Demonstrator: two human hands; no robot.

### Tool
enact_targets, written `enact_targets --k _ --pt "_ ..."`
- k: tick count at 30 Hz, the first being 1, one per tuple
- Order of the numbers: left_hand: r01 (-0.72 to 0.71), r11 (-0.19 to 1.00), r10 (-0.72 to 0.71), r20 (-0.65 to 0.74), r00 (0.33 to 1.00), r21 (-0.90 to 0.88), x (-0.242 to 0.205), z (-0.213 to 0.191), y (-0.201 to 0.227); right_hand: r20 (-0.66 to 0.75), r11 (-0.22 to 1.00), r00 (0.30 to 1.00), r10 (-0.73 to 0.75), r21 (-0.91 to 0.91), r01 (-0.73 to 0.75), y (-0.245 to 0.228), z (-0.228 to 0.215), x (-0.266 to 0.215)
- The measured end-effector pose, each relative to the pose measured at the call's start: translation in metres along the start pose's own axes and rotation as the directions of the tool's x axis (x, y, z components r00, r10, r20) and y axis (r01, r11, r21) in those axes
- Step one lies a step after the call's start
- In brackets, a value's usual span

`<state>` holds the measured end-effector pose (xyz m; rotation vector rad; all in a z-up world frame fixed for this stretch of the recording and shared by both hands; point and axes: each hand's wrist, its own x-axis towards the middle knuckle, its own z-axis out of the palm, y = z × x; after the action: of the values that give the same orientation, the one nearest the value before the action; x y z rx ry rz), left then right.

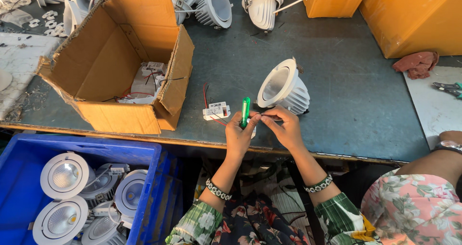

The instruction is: The person assembles LED downlight fixtures by connecting power drivers to the light bodies. They use a screwdriver to strip wires and tighten terminal screws, then place the completed units on the table.

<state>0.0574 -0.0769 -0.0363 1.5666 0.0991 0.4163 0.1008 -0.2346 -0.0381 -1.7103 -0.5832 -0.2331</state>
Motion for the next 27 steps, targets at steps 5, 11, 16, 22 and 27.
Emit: enact_targets --k 5,11,16,22,27 --pt "0.190 0.915 -0.179 0.065 0.982 -0.355 -0.004 0.006 -0.006 -0.041 0.990 0.995 0.088 0.113 -0.082 0.013 0.001 -0.002" --pt "0.463 0.590 -0.418 0.241 0.876 -0.662 -0.006 0.008 -0.002 0.069 0.875 0.976 0.207 0.434 -0.217 0.012 0.006 -0.001" --pt "0.479 0.600 -0.427 0.250 0.869 -0.641 -0.005 0.003 -0.002 -0.022 0.950 0.996 0.083 0.305 -0.072 0.013 0.014 -0.002" --pt "-0.217 0.969 0.215 0.027 0.976 0.119 -0.003 -0.022 0.010 0.008 0.938 0.980 0.197 0.289 -0.191 0.007 0.007 -0.003" --pt "-0.424 0.848 0.414 0.102 0.905 0.320 -0.004 -0.029 0.035 0.057 0.924 0.974 0.221 0.308 -0.228 0.006 0.004 -0.001"
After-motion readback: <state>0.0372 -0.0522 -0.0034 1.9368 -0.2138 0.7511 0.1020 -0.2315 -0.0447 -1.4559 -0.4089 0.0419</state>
